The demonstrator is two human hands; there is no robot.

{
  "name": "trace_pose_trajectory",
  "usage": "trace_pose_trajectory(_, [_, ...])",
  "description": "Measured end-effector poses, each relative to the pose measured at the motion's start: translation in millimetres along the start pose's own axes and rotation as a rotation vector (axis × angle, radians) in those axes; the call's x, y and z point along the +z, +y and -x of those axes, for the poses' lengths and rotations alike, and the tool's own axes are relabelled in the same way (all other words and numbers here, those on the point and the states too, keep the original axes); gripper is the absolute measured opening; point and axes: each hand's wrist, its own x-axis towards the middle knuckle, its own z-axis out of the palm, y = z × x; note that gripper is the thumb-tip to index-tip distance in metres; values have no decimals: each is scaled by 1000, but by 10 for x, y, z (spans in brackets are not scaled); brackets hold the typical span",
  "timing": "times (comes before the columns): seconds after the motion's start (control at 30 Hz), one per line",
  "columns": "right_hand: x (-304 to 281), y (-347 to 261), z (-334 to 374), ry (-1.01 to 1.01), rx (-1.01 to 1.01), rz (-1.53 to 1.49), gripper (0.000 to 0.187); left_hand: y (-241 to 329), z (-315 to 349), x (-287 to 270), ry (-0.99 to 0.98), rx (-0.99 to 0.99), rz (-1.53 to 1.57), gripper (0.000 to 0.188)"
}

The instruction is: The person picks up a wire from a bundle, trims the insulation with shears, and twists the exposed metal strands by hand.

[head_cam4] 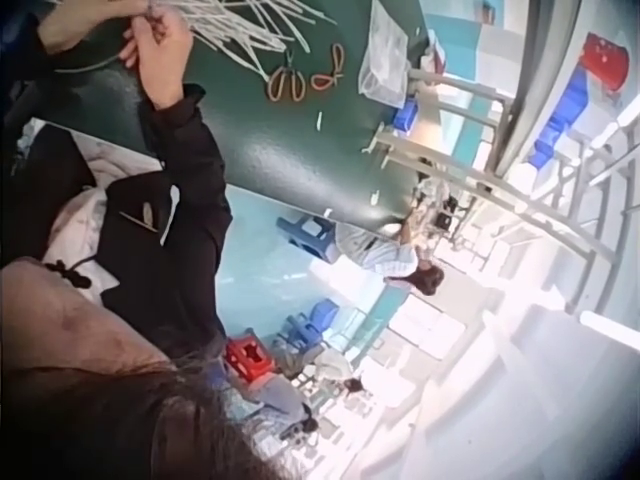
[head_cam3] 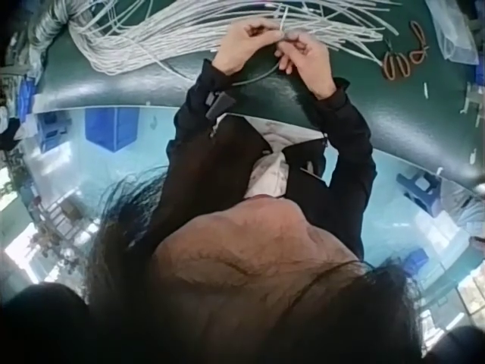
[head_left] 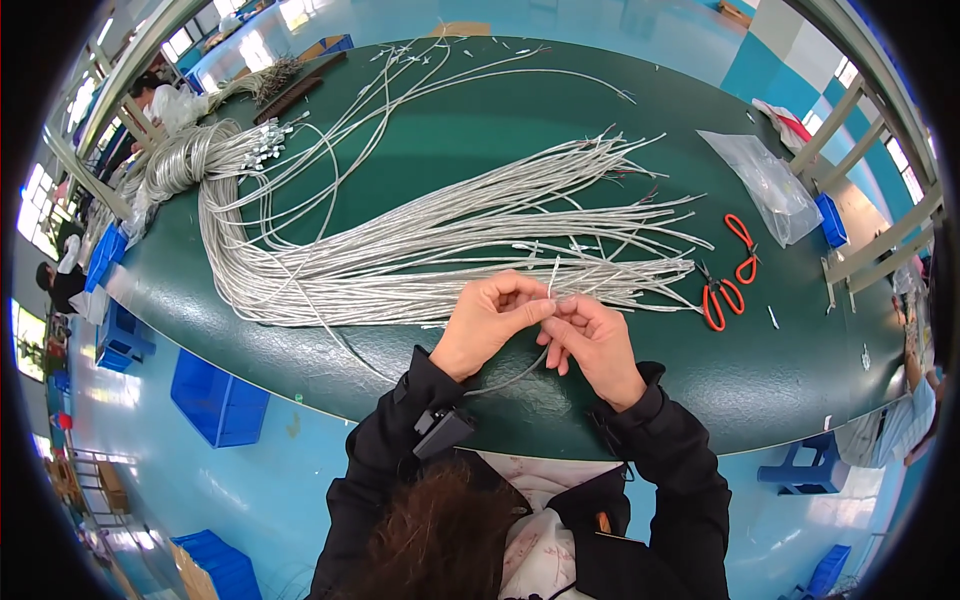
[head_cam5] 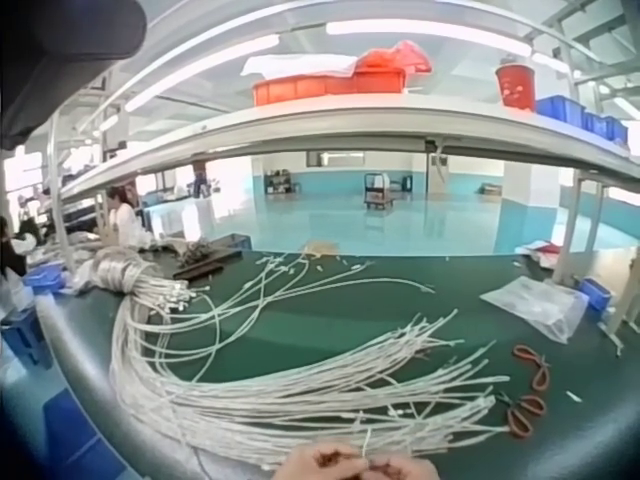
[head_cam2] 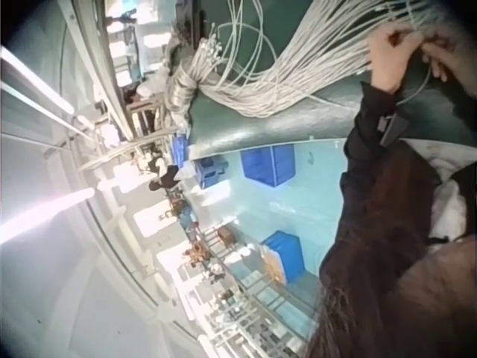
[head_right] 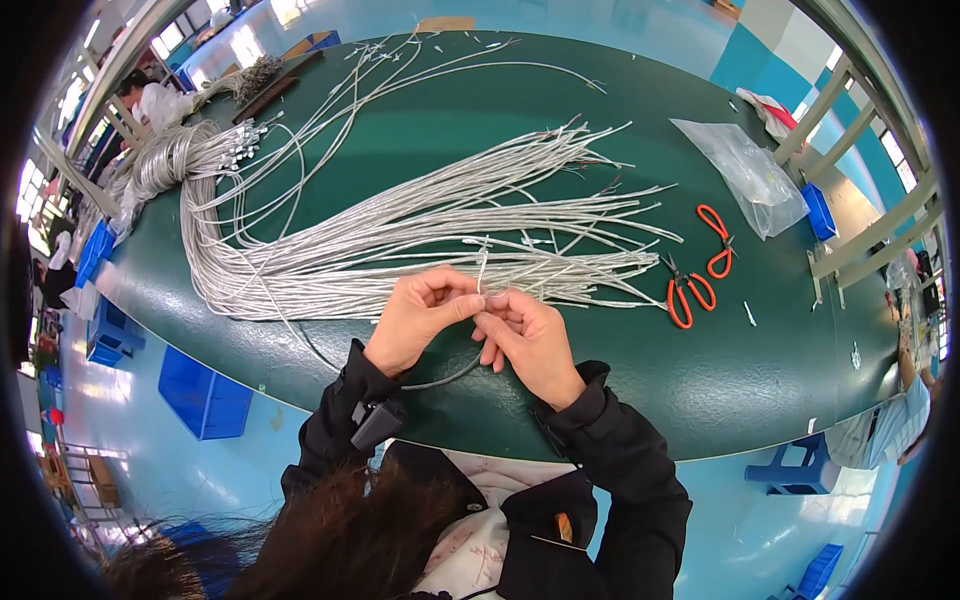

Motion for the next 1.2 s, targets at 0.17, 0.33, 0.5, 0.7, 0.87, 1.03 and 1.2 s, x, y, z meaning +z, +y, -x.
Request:
trace_pose_trajectory(0.17, [-22, -2, -16, -21, -5, 48, 11, -59, -8, -25, 48, 31, 103, 13])
trace_pose_trajectory(0.33, [-18, -46, 5, -16, -14, 31, 9, -53, -9, 29, 105, -5, 222, 7])
trace_pose_trajectory(0.5, [-12, -42, -20, 7, -10, 45, 10, 31, -19, 99, 162, 24, 260, 6])
trace_pose_trajectory(0.7, [5, 1, 4, 35, -37, 155, 11, -94, 7, 50, 140, 143, -94, 6])
trace_pose_trajectory(0.87, [5, -9, 5, 70, -35, 165, 13, -6, 63, 144, 254, 244, -511, 3])
trace_pose_trajectory(1.03, [-51, -15, -28, 25, 10, -29, 12, -18, 60, 154, 199, 97, -368, 5])
trace_pose_trajectory(1.2, [-44, -44, -34, -27, 44, -109, 10, -147, 6, 68, 117, 95, 166, 8])
